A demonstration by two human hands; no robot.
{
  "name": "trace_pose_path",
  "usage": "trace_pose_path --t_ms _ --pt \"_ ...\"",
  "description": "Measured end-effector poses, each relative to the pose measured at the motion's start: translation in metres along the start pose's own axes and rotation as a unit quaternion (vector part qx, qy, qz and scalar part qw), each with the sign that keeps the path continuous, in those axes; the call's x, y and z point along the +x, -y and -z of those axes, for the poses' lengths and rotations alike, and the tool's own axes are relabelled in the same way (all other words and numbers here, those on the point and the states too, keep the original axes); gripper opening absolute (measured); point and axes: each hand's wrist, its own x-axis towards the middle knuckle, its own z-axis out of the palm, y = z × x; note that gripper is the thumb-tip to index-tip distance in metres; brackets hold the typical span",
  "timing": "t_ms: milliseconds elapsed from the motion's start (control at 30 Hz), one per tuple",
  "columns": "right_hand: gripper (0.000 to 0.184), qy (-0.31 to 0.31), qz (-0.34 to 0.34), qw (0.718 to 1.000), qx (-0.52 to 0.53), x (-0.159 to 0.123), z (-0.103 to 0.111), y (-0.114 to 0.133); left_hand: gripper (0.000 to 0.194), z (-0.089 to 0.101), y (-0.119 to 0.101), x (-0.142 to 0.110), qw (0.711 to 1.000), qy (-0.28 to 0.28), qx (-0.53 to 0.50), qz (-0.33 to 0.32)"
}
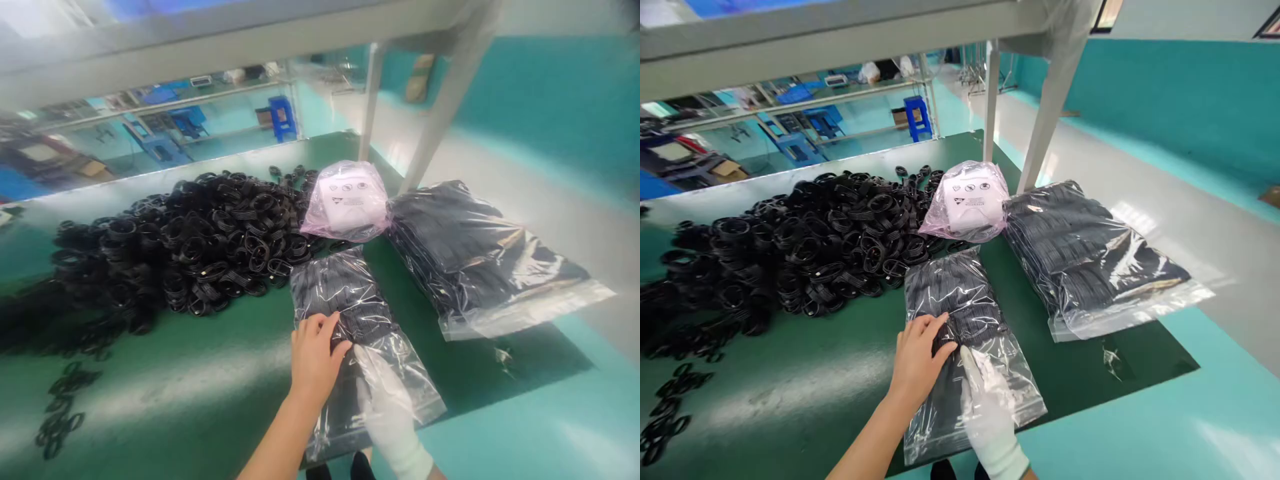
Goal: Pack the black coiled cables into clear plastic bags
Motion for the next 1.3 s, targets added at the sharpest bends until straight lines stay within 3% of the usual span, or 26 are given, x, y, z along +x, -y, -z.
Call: trace_pose_path --t_ms 100,200,267,400,500,600,667,800,933,1033,1300 --pt "0.037 -0.028 0.045 0.998 -0.018 -0.011 -0.003 -0.003 0.035 0.022 0.021 -0.039 0.992 0.005 -0.05 0.113" --pt "0.033 -0.021 0.104 0.994 -0.038 -0.01 -0.004 0.002 0.037 0.014 0.04 -0.09 0.947 0.123 -0.109 0.275" --pt "0.035 -0.008 0.138 0.99 -0.041 -0.001 -0.004 0.011 0.04 -0.01 0.046 -0.117 0.912 0.187 -0.225 0.287" --pt "0.03 0.029 0.121 0.992 -0.035 0.02 -0.003 0.028 0.045 -0.062 0.048 -0.134 0.846 0.162 -0.433 0.265" --pt "0.025 0.058 0.078 0.995 -0.018 0.026 -0.004 0.033 0.049 -0.077 0.05 -0.134 0.828 0.145 -0.47 0.27" --pt "0.025 0.023 0.091 0.995 -0.01 0.022 -0.008 0.033 0.052 -0.079 0.054 -0.134 0.81 0.154 -0.493 0.279" --pt "0.026 0.006 0.113 0.994 0.005 0.021 -0.01 0.034 0.054 -0.08 0.056 -0.135 0.806 0.163 -0.501 0.27" --pt "0.026 0.037 0.108 0.993 0.022 0.021 -0.016 0.039 0.054 -0.078 0.057 -0.136 0.815 0.18 -0.495 0.242" --pt "0.029 0.021 0.128 0.991 0.019 0.015 -0.025 0.043 0.051 -0.068 0.053 -0.134 0.798 0.184 -0.512 0.259" --pt "0.032 0.05 0.141 0.988 0.026 0.012 -0.031 0.047 0.05 -0.062 0.051 -0.133 0.789 0.192 -0.52 0.264" --pt "0.03 0.064 0.061 0.995 0.036 0.017 -0.035 0.064 0.054 -0.073 0.063 -0.134 0.838 0.218 -0.45 0.219"
